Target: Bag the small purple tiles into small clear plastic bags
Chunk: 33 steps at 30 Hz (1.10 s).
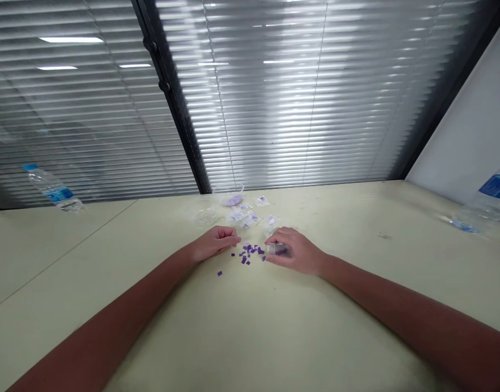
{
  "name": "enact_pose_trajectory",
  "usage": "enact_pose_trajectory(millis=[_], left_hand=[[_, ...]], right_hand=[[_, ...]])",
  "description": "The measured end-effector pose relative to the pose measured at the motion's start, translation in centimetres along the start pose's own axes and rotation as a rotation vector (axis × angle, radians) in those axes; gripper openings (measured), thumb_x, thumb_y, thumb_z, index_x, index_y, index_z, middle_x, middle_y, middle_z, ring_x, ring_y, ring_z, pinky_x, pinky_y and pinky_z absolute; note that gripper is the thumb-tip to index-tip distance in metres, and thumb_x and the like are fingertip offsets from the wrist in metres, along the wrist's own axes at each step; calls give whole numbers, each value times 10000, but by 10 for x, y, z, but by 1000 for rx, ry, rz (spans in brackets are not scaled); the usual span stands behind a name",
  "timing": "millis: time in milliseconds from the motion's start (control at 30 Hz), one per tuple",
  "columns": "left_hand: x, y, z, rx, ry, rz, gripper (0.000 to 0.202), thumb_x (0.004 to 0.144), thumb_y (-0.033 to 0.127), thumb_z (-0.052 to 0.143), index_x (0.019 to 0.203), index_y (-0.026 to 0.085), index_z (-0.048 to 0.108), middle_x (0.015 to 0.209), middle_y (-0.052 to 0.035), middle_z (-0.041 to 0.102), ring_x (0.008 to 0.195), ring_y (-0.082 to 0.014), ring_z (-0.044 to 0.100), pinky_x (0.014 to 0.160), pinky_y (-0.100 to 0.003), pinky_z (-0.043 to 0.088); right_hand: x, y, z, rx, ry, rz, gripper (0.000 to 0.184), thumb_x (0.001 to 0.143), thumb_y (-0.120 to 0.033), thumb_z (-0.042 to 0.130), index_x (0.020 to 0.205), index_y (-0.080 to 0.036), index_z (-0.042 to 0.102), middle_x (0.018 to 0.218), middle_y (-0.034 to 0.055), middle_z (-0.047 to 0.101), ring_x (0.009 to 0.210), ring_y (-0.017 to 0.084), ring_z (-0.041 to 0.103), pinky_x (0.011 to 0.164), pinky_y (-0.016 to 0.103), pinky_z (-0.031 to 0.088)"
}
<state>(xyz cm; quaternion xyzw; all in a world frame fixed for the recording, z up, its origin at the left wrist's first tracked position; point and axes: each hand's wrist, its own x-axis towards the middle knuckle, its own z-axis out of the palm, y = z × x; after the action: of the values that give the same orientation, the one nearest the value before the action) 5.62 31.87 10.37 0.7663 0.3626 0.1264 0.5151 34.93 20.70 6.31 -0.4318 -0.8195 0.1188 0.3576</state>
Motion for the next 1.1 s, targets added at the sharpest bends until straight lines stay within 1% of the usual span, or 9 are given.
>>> enact_pose_trajectory(millis=[267,467,667,867,1100], left_hand=[[4,-6,-1,50,-4,9,488,956,611,710,719,207,570,562,42,435,504,-120,319,525,-281,235],[6,-7,1,35,-1,20,491,941,612,726,720,203,569,582,34,464,512,-114,330,517,-274,242],[8,-8,3,117,10,24,500,948,622,714,734,198,558,599,45,471,538,-108,360,533,-252,283],[8,-3,8,193,39,28,482,963,600,694,738,198,553,608,46,477,552,-108,374,536,-252,298],[7,-2,14,322,82,88,496,973,599,672,729,197,513,658,46,460,603,-113,390,567,-249,313]], right_hand=[[-1,2,0,-9,-28,-5,291,985,-473,780,1184,-262,756,1118,70,766,1056,256,706,1019,459,518],[-1,3,-1,-34,-40,-7,310,976,-469,791,1205,-261,761,1129,70,756,1079,260,709,1025,448,517],[-1,1,-3,-20,-72,32,361,985,-516,767,1220,-243,759,1172,90,752,1124,277,689,1076,481,485],[0,0,-5,-28,-84,31,367,986,-519,760,1237,-251,759,1148,88,743,1126,282,683,1073,477,471],[0,0,-5,-23,-85,29,378,985,-517,764,1247,-244,760,1145,87,731,1127,276,674,1086,472,454]])
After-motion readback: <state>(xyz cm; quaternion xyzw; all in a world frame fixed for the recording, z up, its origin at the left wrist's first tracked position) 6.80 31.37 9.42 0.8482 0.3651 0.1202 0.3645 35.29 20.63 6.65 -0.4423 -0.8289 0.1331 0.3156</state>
